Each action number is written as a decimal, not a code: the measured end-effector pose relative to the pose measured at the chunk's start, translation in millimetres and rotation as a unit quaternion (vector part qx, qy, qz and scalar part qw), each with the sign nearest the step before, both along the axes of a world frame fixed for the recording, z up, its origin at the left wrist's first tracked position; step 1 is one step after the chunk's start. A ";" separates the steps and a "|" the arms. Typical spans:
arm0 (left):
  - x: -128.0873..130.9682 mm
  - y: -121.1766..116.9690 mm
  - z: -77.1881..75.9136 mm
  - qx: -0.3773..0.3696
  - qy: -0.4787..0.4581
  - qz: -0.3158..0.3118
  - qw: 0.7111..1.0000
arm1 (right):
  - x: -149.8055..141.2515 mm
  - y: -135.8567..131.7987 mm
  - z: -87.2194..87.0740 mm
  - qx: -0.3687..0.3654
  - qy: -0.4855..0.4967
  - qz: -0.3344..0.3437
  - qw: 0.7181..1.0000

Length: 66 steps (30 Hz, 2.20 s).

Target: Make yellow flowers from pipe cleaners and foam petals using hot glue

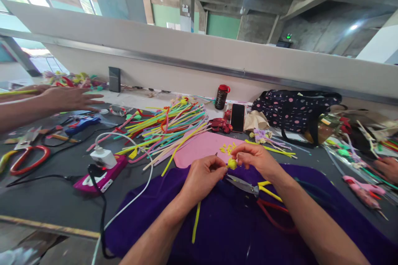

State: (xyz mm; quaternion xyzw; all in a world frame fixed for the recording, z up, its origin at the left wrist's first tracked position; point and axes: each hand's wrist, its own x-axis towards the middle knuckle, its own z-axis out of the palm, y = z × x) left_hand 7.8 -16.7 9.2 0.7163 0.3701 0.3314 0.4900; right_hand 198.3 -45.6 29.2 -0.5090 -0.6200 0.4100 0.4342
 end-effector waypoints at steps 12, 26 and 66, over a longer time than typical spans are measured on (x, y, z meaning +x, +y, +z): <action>-2.1 1.2 -2.6 0.050 0.054 -0.034 0.997 | -0.2 -3.6 9.5 0.154 -0.146 0.104 0.972; -0.4 0.2 -6.0 0.028 0.069 -0.063 0.995 | -6.1 -3.5 7.8 0.143 -0.215 0.124 0.958; -1.8 2.5 -7.3 -0.010 0.056 -0.068 0.996 | -1.5 0.6 3.4 0.106 -0.153 0.116 0.976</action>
